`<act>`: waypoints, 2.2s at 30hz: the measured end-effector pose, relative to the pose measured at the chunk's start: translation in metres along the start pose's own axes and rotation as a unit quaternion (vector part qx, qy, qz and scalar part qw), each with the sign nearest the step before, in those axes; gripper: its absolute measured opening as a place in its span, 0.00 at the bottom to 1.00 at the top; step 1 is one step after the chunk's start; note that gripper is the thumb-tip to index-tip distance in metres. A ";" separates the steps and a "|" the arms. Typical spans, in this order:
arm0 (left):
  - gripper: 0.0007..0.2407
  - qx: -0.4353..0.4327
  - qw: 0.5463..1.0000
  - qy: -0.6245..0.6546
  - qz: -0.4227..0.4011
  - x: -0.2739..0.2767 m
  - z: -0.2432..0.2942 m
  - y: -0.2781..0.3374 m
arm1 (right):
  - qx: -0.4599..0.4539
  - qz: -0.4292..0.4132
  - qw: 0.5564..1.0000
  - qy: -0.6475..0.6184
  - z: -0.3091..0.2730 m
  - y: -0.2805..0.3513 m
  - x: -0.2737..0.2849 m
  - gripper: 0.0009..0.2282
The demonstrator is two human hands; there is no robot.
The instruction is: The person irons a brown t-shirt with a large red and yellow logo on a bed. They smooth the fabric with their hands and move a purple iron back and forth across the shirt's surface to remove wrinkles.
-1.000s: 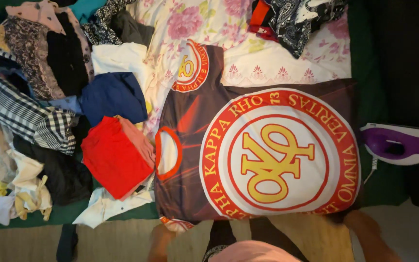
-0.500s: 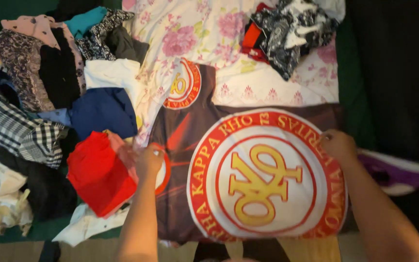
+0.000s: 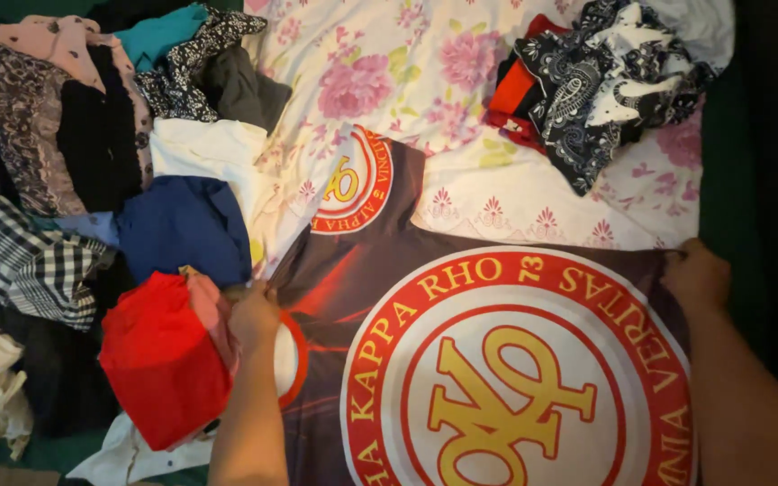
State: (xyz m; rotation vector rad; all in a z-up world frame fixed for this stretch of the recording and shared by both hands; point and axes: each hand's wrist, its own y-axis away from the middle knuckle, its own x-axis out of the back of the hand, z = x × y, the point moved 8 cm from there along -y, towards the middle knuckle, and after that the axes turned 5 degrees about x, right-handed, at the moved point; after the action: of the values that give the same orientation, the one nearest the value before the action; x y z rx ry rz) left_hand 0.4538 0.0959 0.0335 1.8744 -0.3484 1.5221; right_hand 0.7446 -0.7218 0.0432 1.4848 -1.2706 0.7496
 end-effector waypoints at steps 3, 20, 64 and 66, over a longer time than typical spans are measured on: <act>0.11 0.019 0.999 0.002 0.042 -0.005 -0.009 -0.005 | 0.010 0.047 0.997 0.066 0.000 0.003 0.004 0.10; 0.03 -0.199 0.925 0.196 0.258 0.073 0.131 -0.062 | -0.020 0.012 0.998 -0.057 -0.090 0.112 0.003 0.31; 0.31 -0.452 0.866 -0.032 -0.211 0.016 0.346 0.391 | 0.088 0.216 0.963 -0.137 -0.097 0.337 0.149 0.17; 0.29 -0.435 0.877 -0.024 -0.203 0.016 0.324 0.377 | 0.127 0.214 0.962 -0.109 -0.092 0.332 0.142 0.17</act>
State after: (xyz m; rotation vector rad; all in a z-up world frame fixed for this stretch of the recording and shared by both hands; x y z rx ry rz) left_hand 0.4777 -0.3867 0.1508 1.1536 -0.5162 0.8101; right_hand 0.4771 -0.6649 0.2959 1.5452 -1.7490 1.0861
